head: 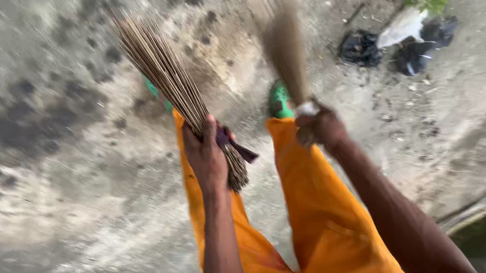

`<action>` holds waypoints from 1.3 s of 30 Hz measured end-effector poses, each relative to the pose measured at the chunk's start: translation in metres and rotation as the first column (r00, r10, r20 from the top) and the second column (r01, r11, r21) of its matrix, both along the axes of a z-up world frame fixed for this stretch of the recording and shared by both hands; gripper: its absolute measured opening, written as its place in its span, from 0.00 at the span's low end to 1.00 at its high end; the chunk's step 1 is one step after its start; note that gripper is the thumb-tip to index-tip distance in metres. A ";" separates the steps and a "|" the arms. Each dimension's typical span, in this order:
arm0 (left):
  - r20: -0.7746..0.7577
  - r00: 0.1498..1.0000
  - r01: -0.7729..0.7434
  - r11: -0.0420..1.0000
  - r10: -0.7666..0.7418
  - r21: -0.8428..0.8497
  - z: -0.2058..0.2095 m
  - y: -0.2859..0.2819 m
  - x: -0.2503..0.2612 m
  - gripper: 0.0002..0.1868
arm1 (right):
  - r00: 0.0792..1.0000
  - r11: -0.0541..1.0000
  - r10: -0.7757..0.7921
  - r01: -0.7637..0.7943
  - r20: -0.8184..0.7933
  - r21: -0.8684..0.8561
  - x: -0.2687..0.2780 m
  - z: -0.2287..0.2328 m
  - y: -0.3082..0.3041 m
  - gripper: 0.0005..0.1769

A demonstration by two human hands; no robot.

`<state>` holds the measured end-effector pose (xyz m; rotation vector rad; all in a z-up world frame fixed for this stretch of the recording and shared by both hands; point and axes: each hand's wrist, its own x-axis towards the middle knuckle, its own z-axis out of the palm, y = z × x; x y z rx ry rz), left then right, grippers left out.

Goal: The person sweeps debris and trash from a concrete ground surface using a handheld broom while holding a second broom in their other hand.

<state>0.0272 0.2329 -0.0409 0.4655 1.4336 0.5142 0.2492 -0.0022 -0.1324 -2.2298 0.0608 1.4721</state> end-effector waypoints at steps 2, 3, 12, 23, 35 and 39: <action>0.026 0.999 0.036 0.999 -0.036 0.031 0.003 0.042 -0.005 0.17 | 0.959 0.992 -0.031 0.063 -0.282 0.107 -0.069 -0.032 0.048 0.43; 0.006 0.996 0.088 0.996 -0.088 0.018 0.008 0.055 -0.010 0.17 | 0.955 0.985 0.164 -0.146 -0.249 0.088 -0.088 -0.044 0.061 0.42; -0.162 0.963 0.212 0.977 -0.214 -0.033 0.006 0.147 -0.055 0.19 | 0.980 0.922 -0.086 0.146 0.179 -0.358 0.050 -0.044 0.105 0.23; -0.027 0.981 0.194 0.981 -0.195 -0.018 0.008 0.180 -0.038 0.19 | 0.867 0.931 -0.362 0.353 -0.341 -0.089 -0.126 -0.007 0.225 0.36; -0.103 0.957 0.277 0.960 -0.272 0.033 0.015 0.227 -0.041 0.15 | 0.814 0.787 -0.563 0.581 0.142 -0.207 0.089 -0.079 0.173 0.26; -0.113 0.941 0.323 0.946 -0.319 0.019 0.010 0.236 -0.019 0.15 | 0.916 0.935 -0.318 0.345 0.242 -0.076 0.120 -0.001 0.183 0.22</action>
